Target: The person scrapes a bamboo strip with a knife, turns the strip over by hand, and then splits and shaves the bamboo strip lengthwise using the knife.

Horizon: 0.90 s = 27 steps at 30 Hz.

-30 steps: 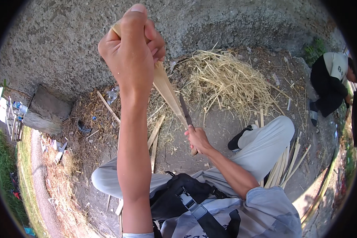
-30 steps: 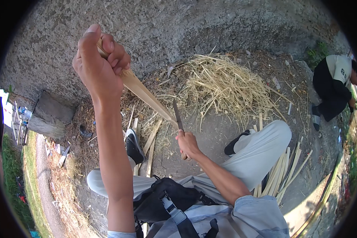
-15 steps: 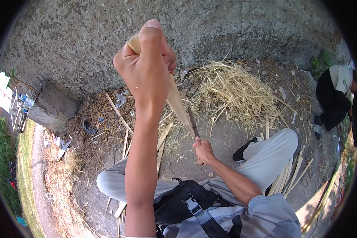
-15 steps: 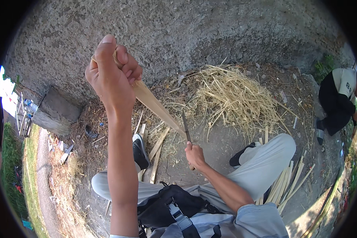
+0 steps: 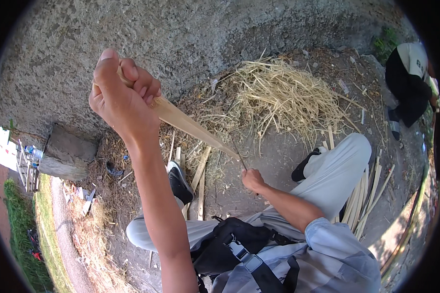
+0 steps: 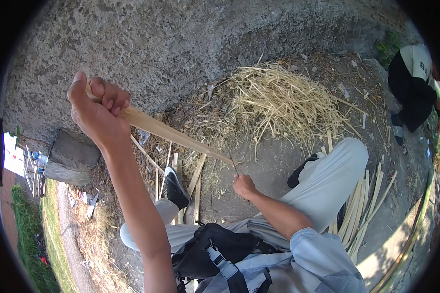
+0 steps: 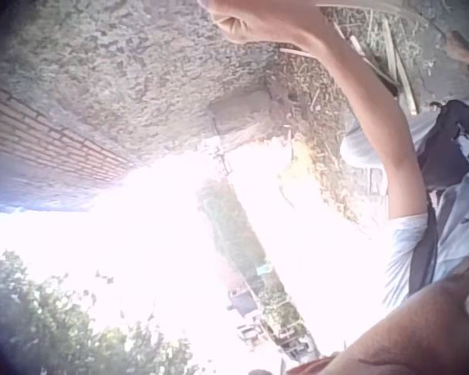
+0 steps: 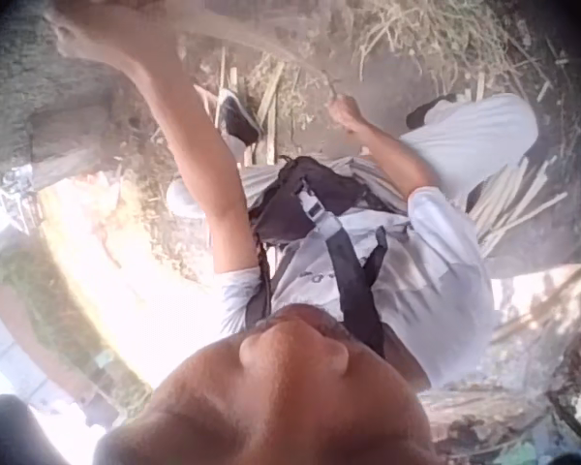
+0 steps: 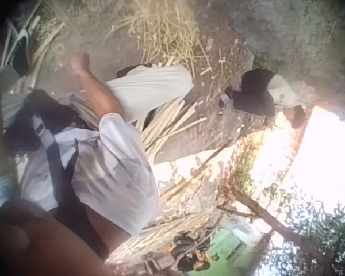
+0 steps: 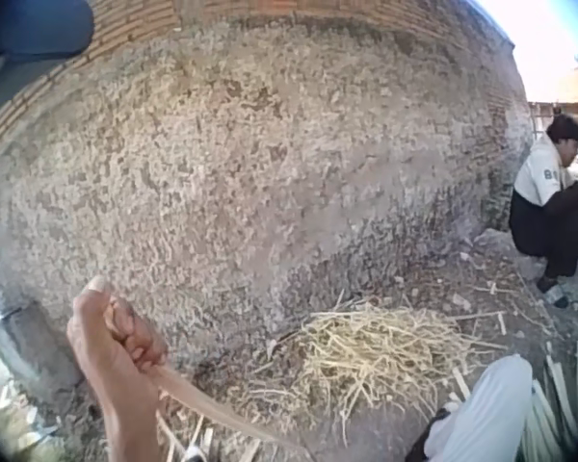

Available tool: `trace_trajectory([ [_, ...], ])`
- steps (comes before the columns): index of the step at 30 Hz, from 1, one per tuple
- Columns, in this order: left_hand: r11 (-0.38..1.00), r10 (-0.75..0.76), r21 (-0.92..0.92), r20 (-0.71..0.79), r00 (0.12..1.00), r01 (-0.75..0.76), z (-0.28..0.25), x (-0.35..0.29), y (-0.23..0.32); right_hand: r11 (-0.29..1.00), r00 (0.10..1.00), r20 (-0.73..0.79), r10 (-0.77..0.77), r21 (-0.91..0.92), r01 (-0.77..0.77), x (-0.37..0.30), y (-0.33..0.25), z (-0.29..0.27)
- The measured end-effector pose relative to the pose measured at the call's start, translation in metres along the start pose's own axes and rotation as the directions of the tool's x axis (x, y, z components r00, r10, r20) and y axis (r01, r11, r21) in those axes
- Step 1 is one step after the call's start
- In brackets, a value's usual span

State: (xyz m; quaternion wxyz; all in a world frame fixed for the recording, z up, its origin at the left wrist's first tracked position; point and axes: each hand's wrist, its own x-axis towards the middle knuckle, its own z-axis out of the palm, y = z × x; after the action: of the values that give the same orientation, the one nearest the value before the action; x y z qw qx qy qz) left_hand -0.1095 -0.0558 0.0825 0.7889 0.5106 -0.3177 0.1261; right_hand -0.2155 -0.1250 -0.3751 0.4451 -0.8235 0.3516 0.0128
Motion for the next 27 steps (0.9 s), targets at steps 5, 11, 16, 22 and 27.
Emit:
trace_trajectory([
  [5, 0.998, -0.062, -0.008, -0.071, 0.996, 0.061, 0.004, -0.004, -0.008, 0.991, 1.0, -0.022, -0.014, 0.131, 0.016, -0.002, -0.032, -0.005],
  [11, 0.999, -0.039, -0.021, -0.087, 0.995, 0.038, 0.003, 0.009, -0.008, 0.753, 0.906, -0.249, -0.342, 0.504, 0.423, -0.071, -0.13, -0.073],
  [16, 0.997, 0.055, 0.064, -0.173, 0.983, -0.044, 0.02, 0.014, -0.016, 0.774, 0.887, -0.296, -0.353, 0.441, 0.455, -0.048, -0.095, -0.04],
  [22, 0.994, 0.035, 0.111, -0.203, 0.979, -0.013, 0.011, 0.016, -0.02, 0.976, 0.957, 0.277, 0.087, 0.167, -0.137, -0.023, -0.06, -0.082],
  [27, 0.978, -0.01, 0.209, -0.023, 1.0, 0.015, 0.005, 0.015, -0.015, 0.931, 0.982, 0.179, -0.067, 0.365, -0.003, -0.043, -0.107, -0.119],
])
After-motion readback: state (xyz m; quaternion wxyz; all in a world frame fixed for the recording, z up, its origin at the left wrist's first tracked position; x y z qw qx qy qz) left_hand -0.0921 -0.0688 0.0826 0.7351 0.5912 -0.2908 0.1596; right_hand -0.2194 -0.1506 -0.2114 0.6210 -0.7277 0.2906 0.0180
